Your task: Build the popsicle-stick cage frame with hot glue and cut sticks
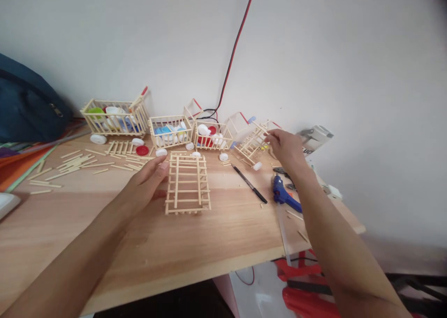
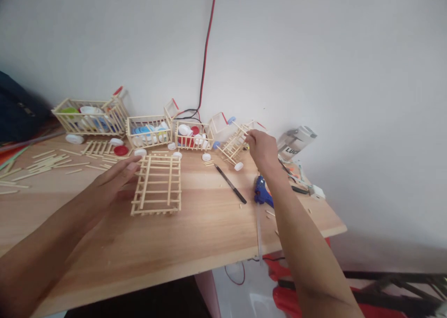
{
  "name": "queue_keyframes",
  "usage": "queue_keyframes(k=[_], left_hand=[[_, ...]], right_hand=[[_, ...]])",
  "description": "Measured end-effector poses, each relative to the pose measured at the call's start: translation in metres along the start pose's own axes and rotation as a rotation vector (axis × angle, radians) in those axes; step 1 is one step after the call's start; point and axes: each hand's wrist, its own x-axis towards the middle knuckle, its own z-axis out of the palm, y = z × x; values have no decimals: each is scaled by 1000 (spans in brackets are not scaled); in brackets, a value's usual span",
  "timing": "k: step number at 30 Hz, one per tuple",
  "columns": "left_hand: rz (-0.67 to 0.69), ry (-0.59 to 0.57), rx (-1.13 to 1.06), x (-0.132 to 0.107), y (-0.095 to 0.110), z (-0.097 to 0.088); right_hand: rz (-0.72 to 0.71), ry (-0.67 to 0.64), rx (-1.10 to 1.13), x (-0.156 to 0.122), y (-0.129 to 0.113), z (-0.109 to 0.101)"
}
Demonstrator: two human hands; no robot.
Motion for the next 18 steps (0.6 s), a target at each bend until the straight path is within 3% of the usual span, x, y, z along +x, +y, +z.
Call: queue_keyframes(k=[11,18], left_hand=[[-31,-44,35,-1,2,-2],[-20,-7,-10,-3,4,1]], right_hand=[[19,12,84,-18,8,-2],[42,38,125,-33,15,0]])
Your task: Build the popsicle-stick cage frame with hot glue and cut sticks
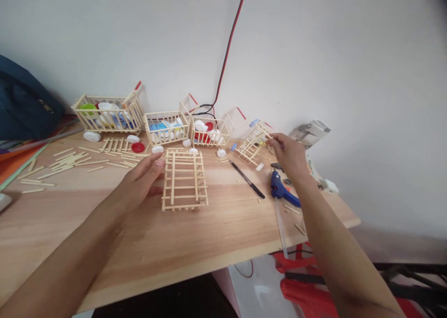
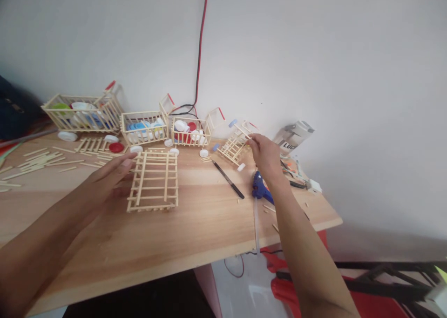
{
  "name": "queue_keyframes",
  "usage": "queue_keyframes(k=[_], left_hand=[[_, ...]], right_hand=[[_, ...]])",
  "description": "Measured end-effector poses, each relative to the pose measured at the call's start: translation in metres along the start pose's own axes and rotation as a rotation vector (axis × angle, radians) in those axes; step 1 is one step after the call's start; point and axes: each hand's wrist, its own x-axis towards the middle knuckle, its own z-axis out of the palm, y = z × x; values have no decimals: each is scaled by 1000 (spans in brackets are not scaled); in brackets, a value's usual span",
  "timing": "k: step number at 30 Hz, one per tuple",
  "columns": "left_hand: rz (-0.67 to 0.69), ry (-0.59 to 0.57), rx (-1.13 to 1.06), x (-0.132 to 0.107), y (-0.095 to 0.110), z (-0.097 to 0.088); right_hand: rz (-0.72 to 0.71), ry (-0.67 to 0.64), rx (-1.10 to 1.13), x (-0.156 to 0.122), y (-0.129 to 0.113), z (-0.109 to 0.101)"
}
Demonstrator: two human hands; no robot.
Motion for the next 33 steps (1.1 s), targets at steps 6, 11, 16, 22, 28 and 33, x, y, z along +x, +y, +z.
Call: queue_keyframes(k=[6,11,16,22,28,33], left_hand=[[-3,-17,20,2,-2,-1],[-14,-12,-6,2,-1,0],[2,-23,11,0,2,1],[8,-7,10,-1,1,3],[11,-4,-7,-1,-1,3],[22,-9,14,-1,-1,0]], right_hand=[[-51,32,-36,-6,-1,6],[-108,50,-104,-7,-1,13],[-142,44,-174,-6,-1,17],[-184,2,-217,-11,-5,18],[-191,-12,-236,-15,-2,14],[-162,120,-78,-25,-23,-7]])
